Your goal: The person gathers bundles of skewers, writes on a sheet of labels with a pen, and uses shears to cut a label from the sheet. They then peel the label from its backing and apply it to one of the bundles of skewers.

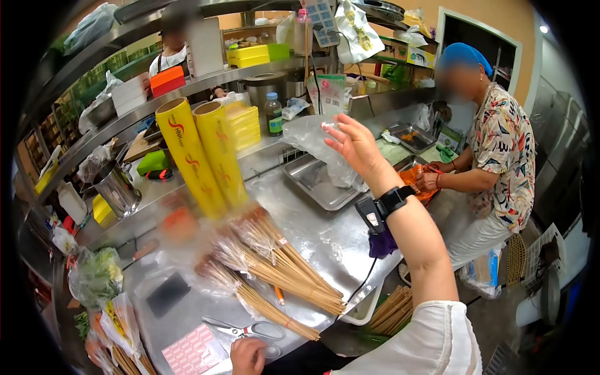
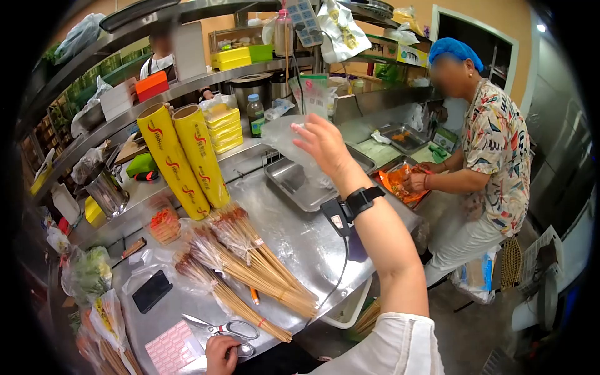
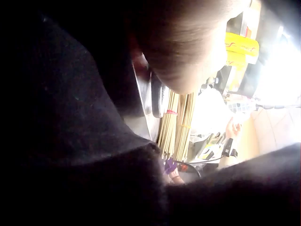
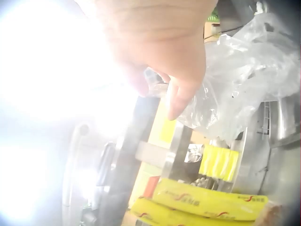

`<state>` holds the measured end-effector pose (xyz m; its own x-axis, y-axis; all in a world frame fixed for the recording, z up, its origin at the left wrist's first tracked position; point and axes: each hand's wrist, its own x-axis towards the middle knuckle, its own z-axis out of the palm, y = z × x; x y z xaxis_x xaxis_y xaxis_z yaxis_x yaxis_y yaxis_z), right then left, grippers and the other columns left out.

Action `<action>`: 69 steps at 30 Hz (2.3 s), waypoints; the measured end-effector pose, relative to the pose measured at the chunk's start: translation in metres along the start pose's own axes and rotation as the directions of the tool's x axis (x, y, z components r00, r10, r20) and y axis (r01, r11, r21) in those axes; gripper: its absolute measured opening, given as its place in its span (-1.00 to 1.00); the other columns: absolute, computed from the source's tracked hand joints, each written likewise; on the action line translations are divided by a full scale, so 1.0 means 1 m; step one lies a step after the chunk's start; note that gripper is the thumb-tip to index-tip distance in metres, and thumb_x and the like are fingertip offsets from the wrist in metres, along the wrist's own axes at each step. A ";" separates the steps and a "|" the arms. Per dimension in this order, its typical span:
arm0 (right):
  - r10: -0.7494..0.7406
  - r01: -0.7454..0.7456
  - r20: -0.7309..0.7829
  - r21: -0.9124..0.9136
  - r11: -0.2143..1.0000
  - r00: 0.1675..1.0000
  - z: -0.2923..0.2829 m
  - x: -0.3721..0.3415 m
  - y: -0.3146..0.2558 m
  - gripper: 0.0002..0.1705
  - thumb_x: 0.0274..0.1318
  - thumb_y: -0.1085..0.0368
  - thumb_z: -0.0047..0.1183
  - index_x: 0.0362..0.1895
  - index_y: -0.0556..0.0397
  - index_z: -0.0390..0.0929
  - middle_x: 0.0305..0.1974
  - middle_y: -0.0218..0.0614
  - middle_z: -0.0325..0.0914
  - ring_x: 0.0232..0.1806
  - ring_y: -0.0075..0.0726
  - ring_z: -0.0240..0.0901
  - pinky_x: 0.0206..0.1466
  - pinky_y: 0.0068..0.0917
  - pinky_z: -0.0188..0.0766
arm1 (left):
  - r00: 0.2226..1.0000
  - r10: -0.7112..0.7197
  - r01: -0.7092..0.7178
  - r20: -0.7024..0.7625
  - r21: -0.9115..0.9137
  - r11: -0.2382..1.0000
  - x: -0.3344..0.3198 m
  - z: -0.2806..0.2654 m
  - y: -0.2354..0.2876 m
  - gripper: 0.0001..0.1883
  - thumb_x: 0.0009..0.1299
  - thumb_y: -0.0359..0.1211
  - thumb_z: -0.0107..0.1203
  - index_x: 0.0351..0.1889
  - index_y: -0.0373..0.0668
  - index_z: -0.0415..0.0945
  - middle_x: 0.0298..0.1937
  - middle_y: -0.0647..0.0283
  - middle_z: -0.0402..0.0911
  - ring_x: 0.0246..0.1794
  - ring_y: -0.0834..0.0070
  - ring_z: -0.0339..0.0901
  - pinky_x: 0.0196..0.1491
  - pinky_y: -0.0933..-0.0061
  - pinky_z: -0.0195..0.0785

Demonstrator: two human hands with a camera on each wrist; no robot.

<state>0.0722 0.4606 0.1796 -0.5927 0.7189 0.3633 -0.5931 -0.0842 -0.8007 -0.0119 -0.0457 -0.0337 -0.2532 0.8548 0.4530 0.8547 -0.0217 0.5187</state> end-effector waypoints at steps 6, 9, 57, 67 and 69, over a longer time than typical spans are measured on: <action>0.036 -0.032 0.139 -0.030 0.999 0.990 0.059 -0.054 -0.053 -0.24 0.29 0.44 -0.07 0.45 0.36 -0.15 0.36 -0.12 0.01 0.37 -0.02 0.23 0.18 -0.15 0.44 | 0.992 -0.025 0.038 0.122 -0.105 0.994 0.061 -0.057 0.018 -0.73 0.18 -0.45 0.26 -0.13 -0.19 0.56 -0.20 0.15 0.58 -0.12 0.17 0.53 -0.12 0.25 0.43; 0.036 -0.033 0.128 -0.024 0.999 0.991 0.085 -0.085 -0.050 -0.22 0.26 0.46 -0.07 0.46 0.36 -0.15 0.37 -0.13 0.01 0.41 -0.03 0.16 0.23 -0.13 0.39 | 0.978 0.051 -0.021 0.202 -0.148 0.989 0.131 -0.083 0.042 -0.49 0.21 -0.35 0.33 0.11 -0.23 0.45 -0.08 0.08 0.53 -0.09 0.17 0.53 -0.09 0.30 0.45; -0.210 0.307 0.439 -0.833 -0.461 0.874 -0.047 -0.188 -0.071 -0.50 -0.12 0.52 0.06 0.05 0.22 0.46 0.36 0.09 0.18 -0.18 -0.07 0.61 -0.23 -0.32 0.59 | 0.753 -0.519 0.652 0.404 -0.558 0.513 0.293 0.028 0.003 -0.58 0.49 -0.09 -0.02 0.17 -0.12 0.48 -0.02 0.29 0.58 -0.20 0.49 0.60 -0.22 0.42 0.53; -0.123 0.344 0.431 -0.835 -0.429 0.894 -0.045 -0.191 -0.058 -0.48 -0.11 0.46 0.10 0.07 0.14 0.45 0.31 0.01 0.24 -0.10 -0.07 0.56 -0.17 -0.26 0.57 | 0.722 -0.497 0.676 0.482 -0.643 0.358 0.283 0.028 0.016 -0.50 0.52 -0.02 -0.09 0.21 -0.18 0.45 0.01 0.18 0.59 -0.12 0.42 0.63 -0.09 0.31 0.53; -0.082 0.346 0.418 -0.833 -0.431 0.905 -0.048 -0.192 -0.048 -0.42 -0.13 0.40 0.17 0.11 0.08 0.44 0.30 -0.02 0.25 -0.06 -0.06 0.53 -0.13 -0.21 0.55 | 0.792 -0.416 0.593 0.447 -0.725 0.351 0.278 0.040 0.001 -0.52 0.54 -0.03 -0.13 0.20 -0.16 0.44 -0.06 0.27 0.61 -0.11 0.45 0.62 -0.06 0.35 0.51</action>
<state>0.2404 0.3597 0.1251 -0.7155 0.3692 0.5931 0.5052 0.8598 0.0741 -0.0635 0.2129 0.0634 -0.3536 0.9178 -0.1805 -0.1781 0.1234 0.9762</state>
